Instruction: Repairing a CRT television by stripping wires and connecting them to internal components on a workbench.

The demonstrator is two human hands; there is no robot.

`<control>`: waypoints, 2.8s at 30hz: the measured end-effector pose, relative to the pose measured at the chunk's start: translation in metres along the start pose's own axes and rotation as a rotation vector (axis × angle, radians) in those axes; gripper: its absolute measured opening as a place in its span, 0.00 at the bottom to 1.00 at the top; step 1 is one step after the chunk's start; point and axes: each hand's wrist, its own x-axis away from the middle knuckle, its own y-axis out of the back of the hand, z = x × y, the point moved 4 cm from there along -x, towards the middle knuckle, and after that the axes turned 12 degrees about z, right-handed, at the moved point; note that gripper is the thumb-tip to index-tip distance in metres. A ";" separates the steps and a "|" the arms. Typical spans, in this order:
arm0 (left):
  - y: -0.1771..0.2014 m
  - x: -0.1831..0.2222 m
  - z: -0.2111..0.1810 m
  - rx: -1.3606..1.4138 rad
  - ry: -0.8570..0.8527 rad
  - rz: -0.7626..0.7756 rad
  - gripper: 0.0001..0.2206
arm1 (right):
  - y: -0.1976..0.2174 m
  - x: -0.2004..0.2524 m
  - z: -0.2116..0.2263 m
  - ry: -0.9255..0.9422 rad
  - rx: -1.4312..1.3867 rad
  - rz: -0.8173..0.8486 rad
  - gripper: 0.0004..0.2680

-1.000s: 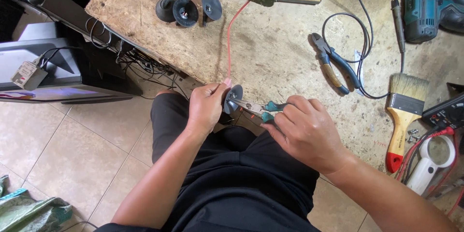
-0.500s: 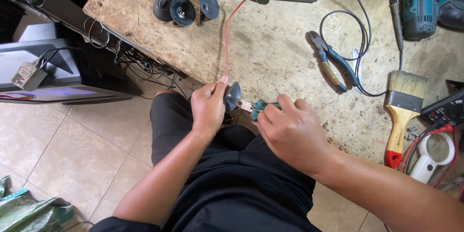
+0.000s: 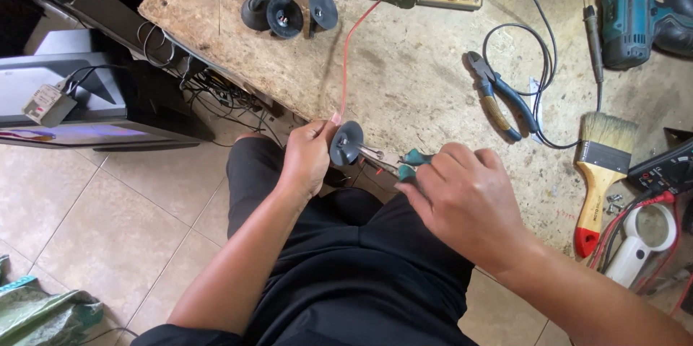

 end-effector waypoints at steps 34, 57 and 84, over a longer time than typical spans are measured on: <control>-0.015 0.000 0.002 0.375 0.165 0.141 0.09 | -0.062 0.001 -0.009 0.214 0.152 -0.054 0.10; -0.031 0.013 -0.047 -0.001 0.353 0.318 0.18 | -0.065 0.078 -0.054 -0.654 0.077 -0.130 0.14; -0.062 -0.015 -0.038 -0.848 -1.050 -0.002 0.14 | 0.094 -0.162 -0.204 -0.266 0.098 -0.471 0.14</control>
